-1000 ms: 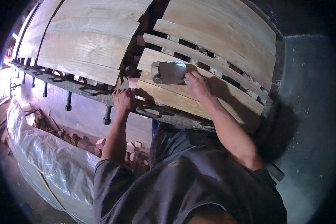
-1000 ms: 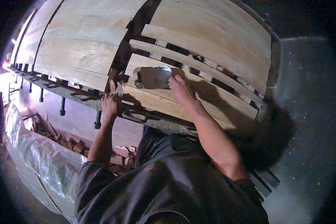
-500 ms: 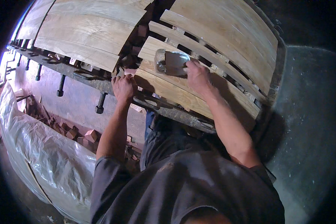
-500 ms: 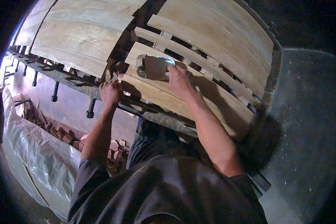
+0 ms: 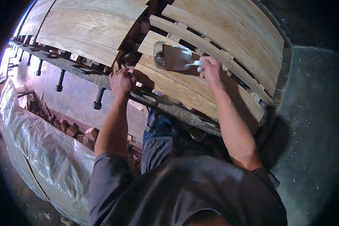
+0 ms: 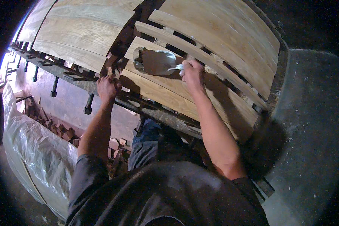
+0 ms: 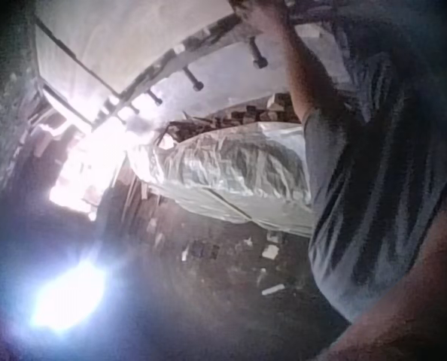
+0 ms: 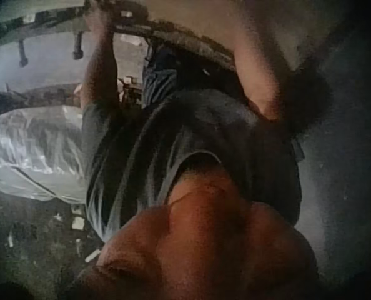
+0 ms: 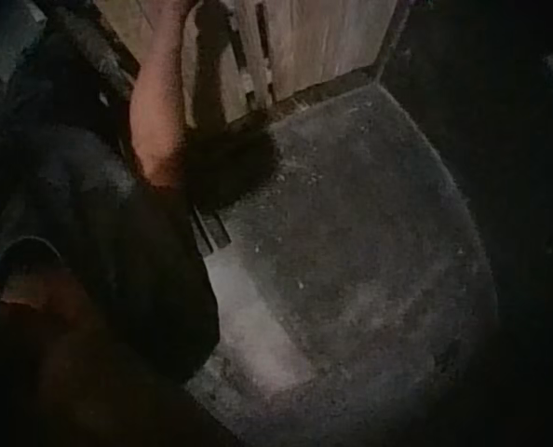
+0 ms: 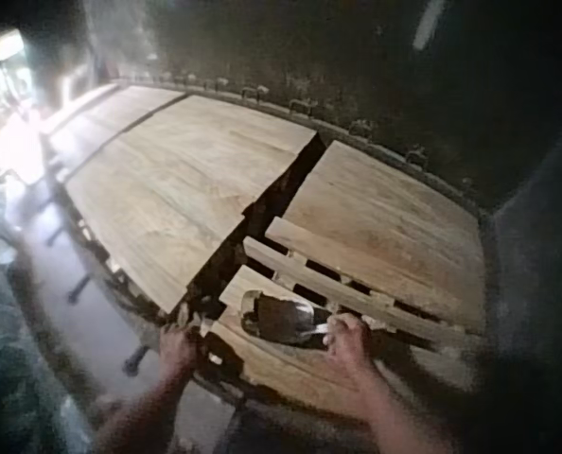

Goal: The person applies glue to the edges of wooden planks using a brush, then places and aligns each plank into a curved wooden structure. The process is repeated for multiple planks.

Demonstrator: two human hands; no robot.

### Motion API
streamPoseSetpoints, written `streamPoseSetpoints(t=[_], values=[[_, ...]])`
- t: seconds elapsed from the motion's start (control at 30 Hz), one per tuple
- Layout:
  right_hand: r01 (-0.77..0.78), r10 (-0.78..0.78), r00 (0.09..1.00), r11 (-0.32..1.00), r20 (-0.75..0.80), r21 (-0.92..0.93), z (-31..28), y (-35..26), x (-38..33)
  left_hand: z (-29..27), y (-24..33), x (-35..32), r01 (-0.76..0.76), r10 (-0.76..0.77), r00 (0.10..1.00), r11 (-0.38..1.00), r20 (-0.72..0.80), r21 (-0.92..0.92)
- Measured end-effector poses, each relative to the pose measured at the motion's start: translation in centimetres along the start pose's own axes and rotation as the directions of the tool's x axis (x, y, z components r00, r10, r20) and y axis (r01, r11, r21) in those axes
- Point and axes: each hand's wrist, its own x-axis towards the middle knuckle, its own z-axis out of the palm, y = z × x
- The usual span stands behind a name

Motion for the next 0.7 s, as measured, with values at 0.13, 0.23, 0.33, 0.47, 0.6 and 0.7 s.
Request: streamPoseSetpoints(t=[0.13, 0.23, 0.33, 0.47, 0.6, 0.7], values=[[-0.211, 0.208, 0.977, 0.969, 0.038, 0.129, -0.9, -0.2, -0.9, 0.2, 0.0, 0.0, 0.027, -0.027, 1.000, 1.000, 0.000, -0.003], [-0.301, 0.280, 0.953, 0.909, 0.113, 0.287, -2.1, -0.1, -0.8, 0.3, 0.1, 0.2, 0.055, -0.055, 0.998, 0.998, 0.032, 0.018], [-0.300, 0.290, 0.953, 0.872, 0.087, 0.387, -2.0, 0.1, -1.0, 0.0, 0.3, 0.3, 0.070, -0.071, 0.996, 0.997, 0.050, 0.028], [-0.350, 0.320, 0.936, 0.891, 0.147, 0.288, -2.7, 1.4, -1.3, -0.1, 0.2, 0.3, 0.069, -0.070, 0.997, 0.998, 0.018, 0.007], [-0.417, 0.330, 0.904, 0.825, 0.273, 0.383, -4.7, 3.2, -1.3, -0.6, 0.6, 0.6, 0.090, -0.090, 0.994, 0.996, 0.056, 0.006], [-0.420, 0.208, 0.886, 0.737, 0.414, 0.529, -5.8, 3.7, -1.4, -0.8, 0.9, 0.3, 0.084, -0.085, 0.996, 0.996, 0.020, 0.029]])
